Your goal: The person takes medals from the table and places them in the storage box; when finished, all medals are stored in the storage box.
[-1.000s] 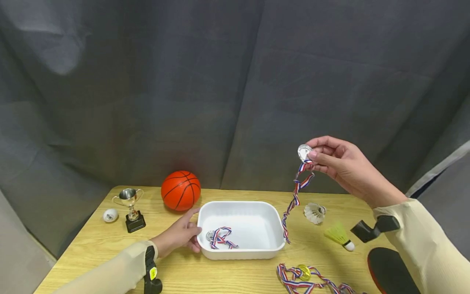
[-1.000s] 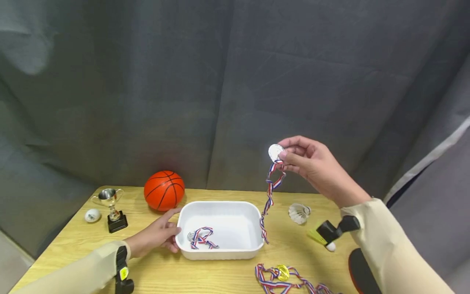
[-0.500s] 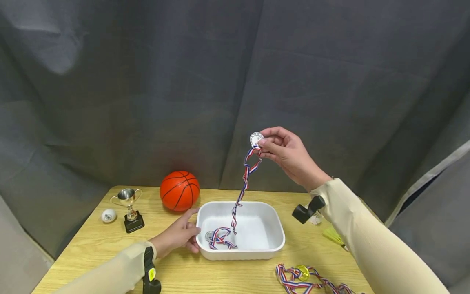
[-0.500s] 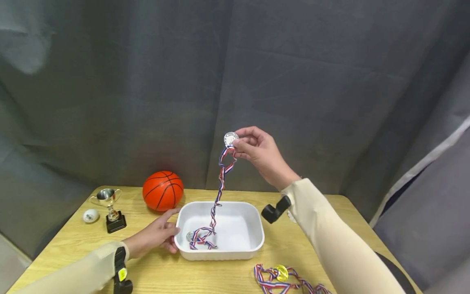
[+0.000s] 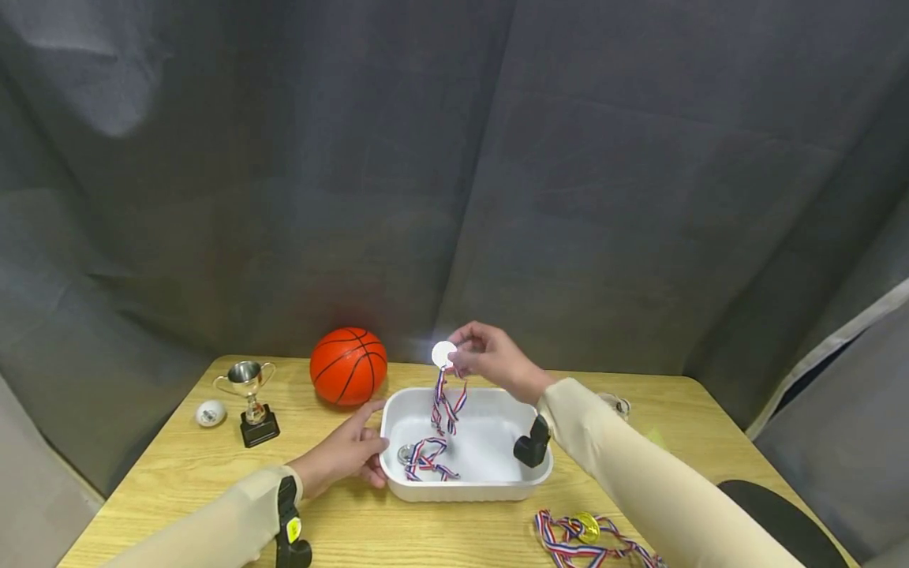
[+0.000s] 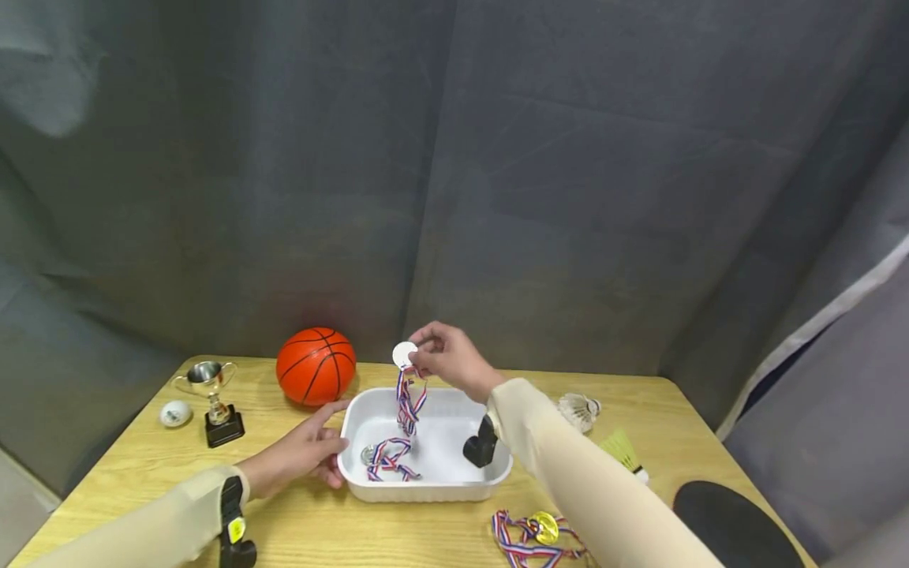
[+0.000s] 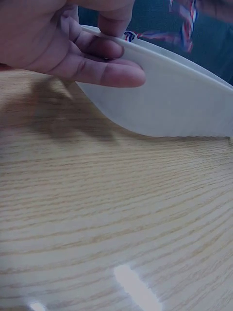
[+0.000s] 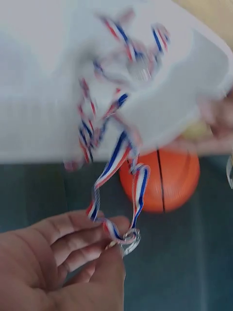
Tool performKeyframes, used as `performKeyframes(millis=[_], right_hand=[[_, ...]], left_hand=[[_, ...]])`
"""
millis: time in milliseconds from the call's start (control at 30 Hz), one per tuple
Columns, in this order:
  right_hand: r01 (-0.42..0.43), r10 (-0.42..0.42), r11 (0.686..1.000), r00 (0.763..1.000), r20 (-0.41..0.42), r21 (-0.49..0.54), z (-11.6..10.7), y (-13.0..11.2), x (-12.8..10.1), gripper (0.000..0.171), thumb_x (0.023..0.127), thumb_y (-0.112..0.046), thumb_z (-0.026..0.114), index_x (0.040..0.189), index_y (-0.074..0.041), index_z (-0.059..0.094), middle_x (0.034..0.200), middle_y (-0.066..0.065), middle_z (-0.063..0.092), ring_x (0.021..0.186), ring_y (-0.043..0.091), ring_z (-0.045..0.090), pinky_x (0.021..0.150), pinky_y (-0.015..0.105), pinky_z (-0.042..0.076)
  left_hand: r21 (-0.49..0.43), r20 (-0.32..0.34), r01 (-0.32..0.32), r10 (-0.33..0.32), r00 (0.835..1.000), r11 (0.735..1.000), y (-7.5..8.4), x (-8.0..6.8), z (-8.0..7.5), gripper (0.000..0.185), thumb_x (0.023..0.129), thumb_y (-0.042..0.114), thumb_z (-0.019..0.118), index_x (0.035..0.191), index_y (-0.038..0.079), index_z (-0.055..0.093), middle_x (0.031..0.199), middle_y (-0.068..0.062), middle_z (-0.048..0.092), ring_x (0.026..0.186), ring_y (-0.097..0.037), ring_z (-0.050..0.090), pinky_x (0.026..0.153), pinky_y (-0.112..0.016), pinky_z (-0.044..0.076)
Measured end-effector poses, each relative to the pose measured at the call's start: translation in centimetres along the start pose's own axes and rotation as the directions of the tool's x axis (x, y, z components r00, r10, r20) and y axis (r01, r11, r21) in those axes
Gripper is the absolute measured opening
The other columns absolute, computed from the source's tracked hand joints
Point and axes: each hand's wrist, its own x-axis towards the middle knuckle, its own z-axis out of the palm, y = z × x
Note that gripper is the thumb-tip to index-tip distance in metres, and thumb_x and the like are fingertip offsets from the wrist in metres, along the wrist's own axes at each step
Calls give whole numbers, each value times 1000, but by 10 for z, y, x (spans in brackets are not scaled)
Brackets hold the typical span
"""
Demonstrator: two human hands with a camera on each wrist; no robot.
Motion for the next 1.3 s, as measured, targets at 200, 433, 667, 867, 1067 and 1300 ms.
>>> performKeyframes(millis=[200, 433, 667, 867, 1067, 1300], right_hand=[[-132, 147, 984, 981, 125, -121, 22, 44, -1, 21, 97, 3, 65, 117, 6, 62, 87, 6, 66, 78, 14, 69, 75, 27, 66], [-154, 218, 939, 959, 183, -307, 43, 70, -9, 15, 93, 0, 73, 107, 2, 68, 75, 0, 63, 68, 8, 58, 60, 17, 47], [-175, 247, 914, 956, 158, -367, 55, 81, -15, 12, 91, -1, 75, 102, 0, 69, 72, -2, 55, 66, 9, 49, 55, 17, 37], [-160, 234, 911, 960, 157, -381, 59, 82, -17, 12, 90, 1, 76, 100, 1, 69, 70, -1, 53, 64, 9, 47, 55, 17, 37], [-131, 212, 913, 962, 174, -386, 62, 82, -19, 13, 88, 3, 75, 100, 2, 69, 69, -2, 53, 61, 8, 47, 53, 16, 36], [-46, 146, 889, 971, 189, -456, 64, 79, -21, 12, 85, 6, 76, 95, 5, 68, 71, -1, 53, 63, 7, 47, 54, 14, 37]], left_hand=[[3, 0, 3, -3, 1000, 1000, 2, -1, 1, 74, 106, 3, 50, 167, 9, 9, 96, -23, 64, 69, -18, 67, 66, -31, 68], [-4, 19, -18, 18, 1000, 1000, 2, -3, 2, 75, 106, 3, 49, 167, 7, 7, 99, -24, 65, 70, -18, 67, 66, -30, 67], [-4, 18, -16, 16, 1000, 1000, 2, -4, 2, 74, 106, 3, 48, 167, 8, 6, 98, -24, 65, 70, -17, 67, 66, -30, 67], [-5, 11, -10, 10, 1000, 1000, 1, -5, 1, 74, 106, 3, 49, 167, 8, 8, 97, -23, 65, 69, -17, 67, 66, -31, 67], [-3, 13, -13, 13, 1000, 1000, 0, -6, 2, 75, 106, 4, 50, 167, 8, 7, 94, -19, 64, 69, -18, 67, 65, -32, 68], [-1, 14, -13, 13, 1000, 1000, 0, -6, 2, 75, 105, 3, 50, 167, 7, 7, 95, -20, 64, 68, -17, 67, 65, -31, 67]])
